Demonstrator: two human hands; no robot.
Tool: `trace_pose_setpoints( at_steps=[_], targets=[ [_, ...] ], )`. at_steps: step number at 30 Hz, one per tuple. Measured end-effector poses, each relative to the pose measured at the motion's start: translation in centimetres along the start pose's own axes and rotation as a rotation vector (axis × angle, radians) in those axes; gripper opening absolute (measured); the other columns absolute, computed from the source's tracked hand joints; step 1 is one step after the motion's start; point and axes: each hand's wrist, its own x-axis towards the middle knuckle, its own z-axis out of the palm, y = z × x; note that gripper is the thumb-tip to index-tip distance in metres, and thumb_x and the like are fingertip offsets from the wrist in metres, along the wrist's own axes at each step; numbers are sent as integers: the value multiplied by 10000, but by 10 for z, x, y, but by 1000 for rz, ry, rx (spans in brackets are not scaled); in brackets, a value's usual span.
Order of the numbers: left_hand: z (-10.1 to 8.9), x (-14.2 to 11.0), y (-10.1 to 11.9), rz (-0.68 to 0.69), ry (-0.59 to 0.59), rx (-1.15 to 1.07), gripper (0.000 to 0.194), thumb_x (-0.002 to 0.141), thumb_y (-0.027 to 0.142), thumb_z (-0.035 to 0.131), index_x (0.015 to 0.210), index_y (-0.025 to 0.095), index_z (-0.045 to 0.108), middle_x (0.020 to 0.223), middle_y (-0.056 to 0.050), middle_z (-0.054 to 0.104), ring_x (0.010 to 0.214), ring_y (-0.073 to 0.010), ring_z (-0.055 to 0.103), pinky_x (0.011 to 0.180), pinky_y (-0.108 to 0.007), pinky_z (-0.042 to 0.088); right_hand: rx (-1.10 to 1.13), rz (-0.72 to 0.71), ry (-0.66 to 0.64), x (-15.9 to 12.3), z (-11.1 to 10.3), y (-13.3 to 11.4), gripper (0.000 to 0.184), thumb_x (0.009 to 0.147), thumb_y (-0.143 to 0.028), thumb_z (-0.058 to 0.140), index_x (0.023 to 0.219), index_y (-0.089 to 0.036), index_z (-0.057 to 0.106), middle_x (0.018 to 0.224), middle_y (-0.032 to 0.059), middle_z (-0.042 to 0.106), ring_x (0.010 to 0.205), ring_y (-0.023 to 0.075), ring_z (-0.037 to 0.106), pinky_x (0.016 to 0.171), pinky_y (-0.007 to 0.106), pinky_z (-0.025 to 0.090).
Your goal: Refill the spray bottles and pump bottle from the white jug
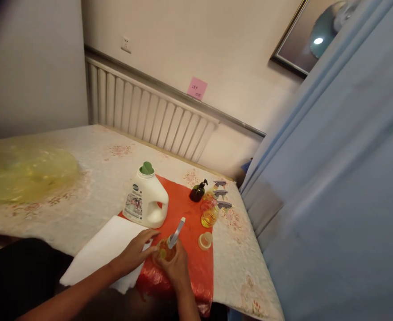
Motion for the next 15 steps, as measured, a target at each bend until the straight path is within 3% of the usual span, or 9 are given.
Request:
trace_pose_setpoints(
  at_steps=[2, 4, 8, 11, 15],
  targets=[
    [6, 5, 14, -4, -41, -66, 514, 777, 283, 626, 1280, 185, 596, 1331, -122, 617, 1245, -294, 541, 1104, -454, 394, 11, -38, -27, -1, -1, -3, 451, 664, -140, 742, 1103, -206, 665, 1063, 57, 746, 993, 260, 705, 893, 352, 558],
    [10, 11, 27, 19, -83, -109, 543, 767, 269, 616, 1301, 179, 583, 1328, -113, 620, 1248, -287, 534, 1112, -438, 381, 25, -65, -68, -1, -2, -3, 501, 686, -154, 750, 1171, -213, 642, 1098, 53, 739, 1010, 251, 701, 899, 344, 552],
    [19, 25, 46, 100, -126, -123, 355, 786, 212, 511, 1111, 193, 652, 1084, -53, 687, 1051, -234, 590, 979, -363, 444, 21, -87, -91, 2, -4, 2, 536, 694, -187, 776, 1209, -212, 628, 1134, 60, 731, 1037, 253, 693, 914, 345, 542],
    [26, 33, 52, 37, -91, -87, 227, 716, 169, 504, 907, 185, 627, 889, -21, 636, 870, -206, 582, 831, -332, 464, 22, -77, -71, 2, -4, 7, 492, 699, -225, 789, 1169, -200, 649, 1132, 77, 735, 1051, 266, 691, 917, 357, 545],
    [31, 37, 51, -40, 26, -54, 224, 617, 186, 628, 827, 195, 551, 864, -3, 589, 839, -209, 548, 792, -333, 457, 61, -49, -126, 3, -3, 8, 298, 725, -262, 779, 1006, -195, 705, 1072, 76, 760, 990, 268, 714, 874, 355, 564]
  ],
)
